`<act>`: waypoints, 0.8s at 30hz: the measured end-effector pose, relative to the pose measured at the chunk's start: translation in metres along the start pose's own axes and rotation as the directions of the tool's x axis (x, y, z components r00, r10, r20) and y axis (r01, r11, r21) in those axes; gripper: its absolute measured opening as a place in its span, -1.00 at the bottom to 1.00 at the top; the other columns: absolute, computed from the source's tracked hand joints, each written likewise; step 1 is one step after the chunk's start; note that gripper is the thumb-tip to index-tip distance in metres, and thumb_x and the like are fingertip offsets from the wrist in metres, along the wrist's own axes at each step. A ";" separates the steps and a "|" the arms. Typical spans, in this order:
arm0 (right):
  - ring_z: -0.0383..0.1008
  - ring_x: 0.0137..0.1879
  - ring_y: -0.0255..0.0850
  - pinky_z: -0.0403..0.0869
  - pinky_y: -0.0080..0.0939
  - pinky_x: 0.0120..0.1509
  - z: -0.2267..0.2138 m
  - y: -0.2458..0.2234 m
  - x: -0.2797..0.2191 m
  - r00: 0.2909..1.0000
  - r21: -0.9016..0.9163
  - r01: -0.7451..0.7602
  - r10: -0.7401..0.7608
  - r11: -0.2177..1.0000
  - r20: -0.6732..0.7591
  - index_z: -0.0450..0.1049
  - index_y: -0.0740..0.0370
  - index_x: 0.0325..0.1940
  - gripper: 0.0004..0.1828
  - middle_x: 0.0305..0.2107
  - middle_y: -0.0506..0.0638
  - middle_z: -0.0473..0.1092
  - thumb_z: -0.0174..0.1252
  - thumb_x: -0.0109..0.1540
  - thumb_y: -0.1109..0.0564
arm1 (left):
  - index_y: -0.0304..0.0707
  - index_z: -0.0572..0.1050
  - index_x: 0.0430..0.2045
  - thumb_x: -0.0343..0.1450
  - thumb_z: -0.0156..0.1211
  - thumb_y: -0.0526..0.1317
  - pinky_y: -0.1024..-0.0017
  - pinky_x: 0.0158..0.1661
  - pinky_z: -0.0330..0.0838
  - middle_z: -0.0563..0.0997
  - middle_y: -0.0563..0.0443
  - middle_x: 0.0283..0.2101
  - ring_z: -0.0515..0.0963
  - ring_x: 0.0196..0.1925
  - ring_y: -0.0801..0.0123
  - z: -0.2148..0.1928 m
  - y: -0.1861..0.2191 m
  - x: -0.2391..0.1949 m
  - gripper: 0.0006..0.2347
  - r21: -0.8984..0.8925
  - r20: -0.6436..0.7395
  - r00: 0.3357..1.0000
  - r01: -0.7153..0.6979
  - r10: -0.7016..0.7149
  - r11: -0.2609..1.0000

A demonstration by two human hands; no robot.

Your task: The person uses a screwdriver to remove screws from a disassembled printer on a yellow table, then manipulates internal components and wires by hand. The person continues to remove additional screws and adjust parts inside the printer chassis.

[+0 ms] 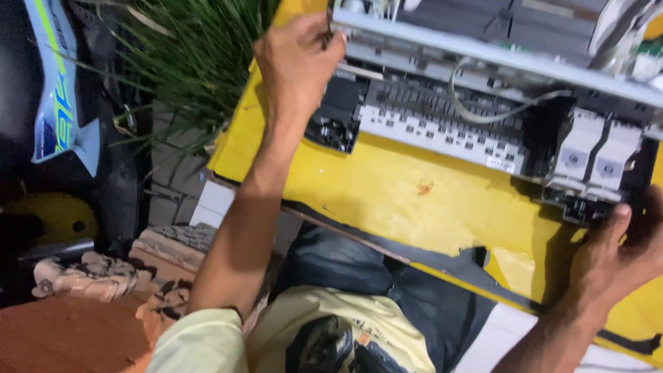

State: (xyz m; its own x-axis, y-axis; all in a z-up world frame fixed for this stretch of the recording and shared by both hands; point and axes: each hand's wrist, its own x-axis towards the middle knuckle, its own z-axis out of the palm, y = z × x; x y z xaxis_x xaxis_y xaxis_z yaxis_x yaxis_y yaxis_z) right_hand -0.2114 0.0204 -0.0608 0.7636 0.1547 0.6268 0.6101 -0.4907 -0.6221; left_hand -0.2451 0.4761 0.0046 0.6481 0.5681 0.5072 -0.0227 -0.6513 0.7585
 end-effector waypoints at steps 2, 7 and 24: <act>0.29 0.34 0.40 0.31 0.24 0.43 0.002 -0.008 0.004 1.000 -0.012 0.005 -0.005 1.000 -0.010 0.19 0.90 0.44 -0.60 0.23 0.72 0.28 -0.09 0.64 0.37 | -0.22 0.64 -0.15 0.35 0.42 -0.25 0.48 -0.12 0.75 0.76 -0.04 -0.16 0.82 -0.16 0.35 -0.003 0.006 0.004 -0.78 0.030 0.026 0.998 0.055 -0.056 0.998; 0.34 0.25 0.32 0.35 0.15 0.37 0.001 -0.006 0.001 0.998 -0.055 -0.047 0.044 0.997 -0.041 0.27 0.83 0.45 -0.61 0.17 0.62 0.33 -0.07 0.58 0.44 | -0.31 0.64 -0.17 0.34 0.42 -0.24 0.37 -0.13 0.73 0.74 -0.10 -0.13 0.80 -0.16 0.25 0.002 0.012 0.006 -0.77 0.138 0.071 0.992 0.091 -0.102 0.986; 0.34 0.29 0.30 0.35 0.12 0.36 0.009 0.004 -0.007 0.995 0.025 -0.076 0.077 0.997 -0.056 0.25 0.82 0.52 -0.63 0.19 0.63 0.32 -0.06 0.69 0.40 | -0.39 0.59 -0.30 0.38 0.18 -0.23 0.33 -0.49 0.56 0.69 -0.14 -0.45 0.63 -0.54 0.30 0.024 0.025 -0.003 -0.82 0.383 -0.030 0.991 0.133 -0.132 0.914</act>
State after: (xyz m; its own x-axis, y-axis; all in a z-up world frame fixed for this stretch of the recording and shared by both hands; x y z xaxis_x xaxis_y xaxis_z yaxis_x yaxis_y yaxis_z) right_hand -0.2125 0.0252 -0.0720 0.7954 0.0686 0.6022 0.5556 -0.4797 -0.6791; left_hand -0.2296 0.4463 0.0126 0.6220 0.6641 0.4149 0.3577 -0.7123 0.6039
